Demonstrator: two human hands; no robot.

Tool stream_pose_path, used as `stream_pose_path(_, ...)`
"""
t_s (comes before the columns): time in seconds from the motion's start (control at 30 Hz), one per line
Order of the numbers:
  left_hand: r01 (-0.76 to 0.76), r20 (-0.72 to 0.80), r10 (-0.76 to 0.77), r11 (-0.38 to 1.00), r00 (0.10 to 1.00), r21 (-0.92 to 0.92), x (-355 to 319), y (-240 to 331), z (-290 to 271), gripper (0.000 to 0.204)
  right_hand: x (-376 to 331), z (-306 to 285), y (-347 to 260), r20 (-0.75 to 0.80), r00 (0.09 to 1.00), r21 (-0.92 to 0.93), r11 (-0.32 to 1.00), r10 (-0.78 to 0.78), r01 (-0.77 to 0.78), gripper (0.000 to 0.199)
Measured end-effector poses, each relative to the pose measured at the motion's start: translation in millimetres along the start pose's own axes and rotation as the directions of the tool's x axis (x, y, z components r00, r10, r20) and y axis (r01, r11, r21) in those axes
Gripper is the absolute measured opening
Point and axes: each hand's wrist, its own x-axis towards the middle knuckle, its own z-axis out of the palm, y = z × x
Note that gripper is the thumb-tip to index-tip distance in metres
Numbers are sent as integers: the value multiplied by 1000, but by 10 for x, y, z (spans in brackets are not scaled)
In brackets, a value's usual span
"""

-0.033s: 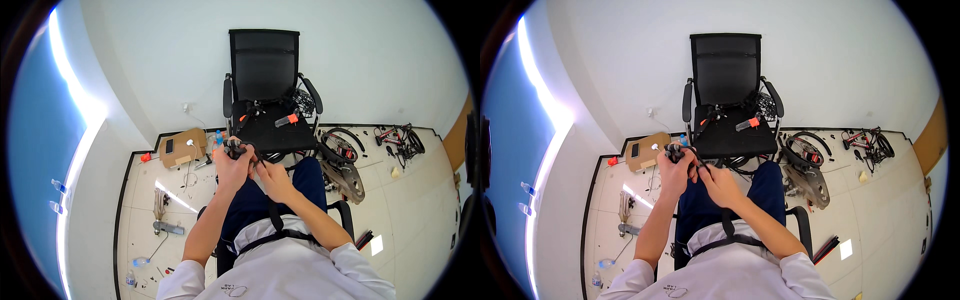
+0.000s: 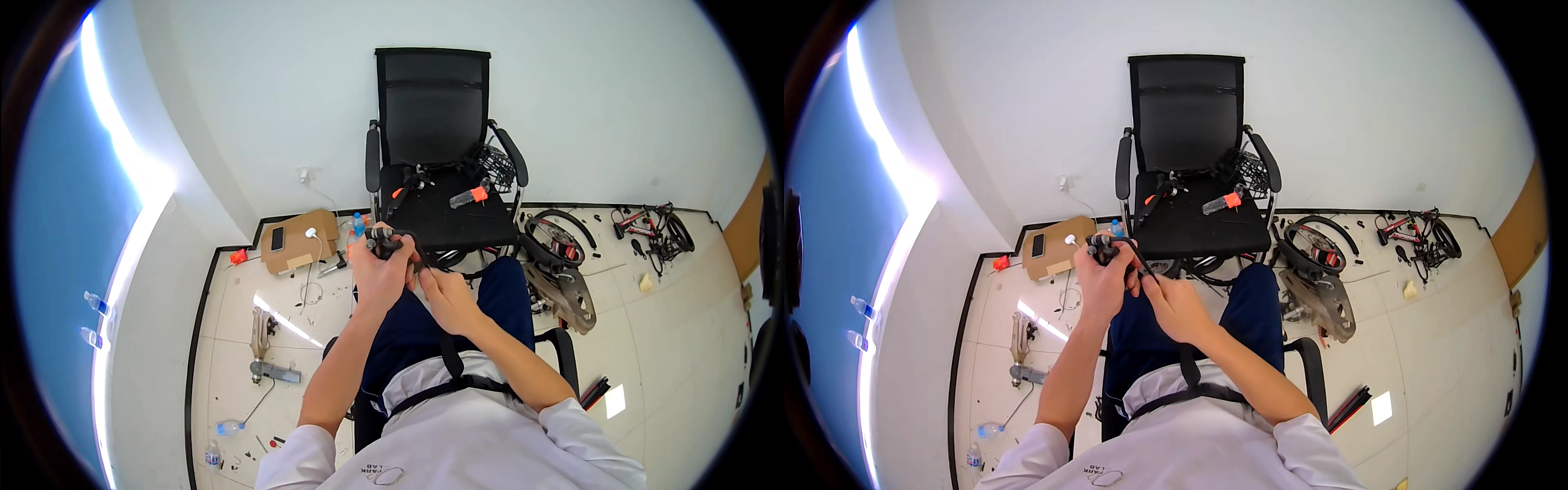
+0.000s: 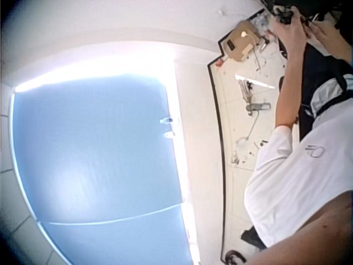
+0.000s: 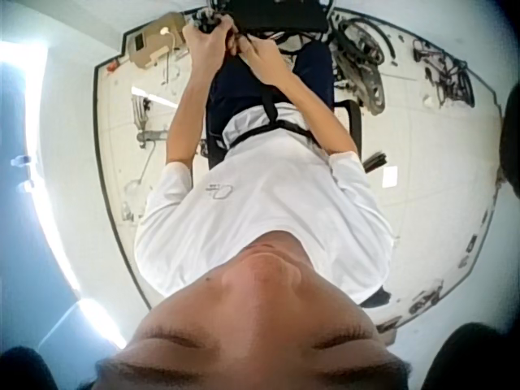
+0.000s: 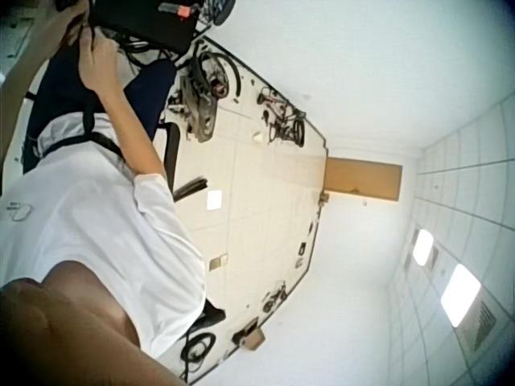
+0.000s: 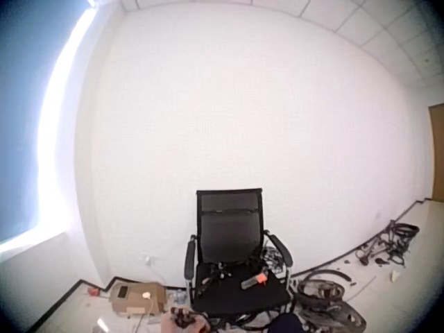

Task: The person assembles a bicycle brake caliper by inserting a bolt and tightening it with an Allen key. They then insert a brake pad into the caliper and secure it with a small screw using a screwdriver.

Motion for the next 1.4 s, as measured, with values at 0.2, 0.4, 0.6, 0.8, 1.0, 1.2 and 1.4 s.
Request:
stream_pose_path(0.2,-270,-51,322,859,945,434,241,-349,-213,16,-227,65,-93,356,888,311,859,291,-407,51)
stream_pose_path(0.4,-380,62,410,766,910,518,245,-398,-241,16,-171,-354,-469,315,917,105,951,245,-290,45)
stream_pose_path(0.6,-373,209,315,666,926,646,152,-211,-187,22,78,-905,-872,166,985,-526,849,40,55,30)
stream_pose_path(0.8,-338,325,187,794,927,505,113,-153,-211,20,492,-1170,-1201,329,933,-506,806,-148,307,30)
stream_pose_path(1.0,38,402,-126,975,907,220,-55,200,-125,21,958,-1240,-1133,466,880,111,980,96,-165,38)
stream_pose_path(1.2,63,452,-151,977,879,205,-89,309,-154,20,887,-1094,-427,541,839,711,499,61,-495,37)
stream_pose_path(1.4,-121,473,-44,942,880,313,-113,362,-117,12,734,-1111,-551,136,980,385,904,143,-185,23)
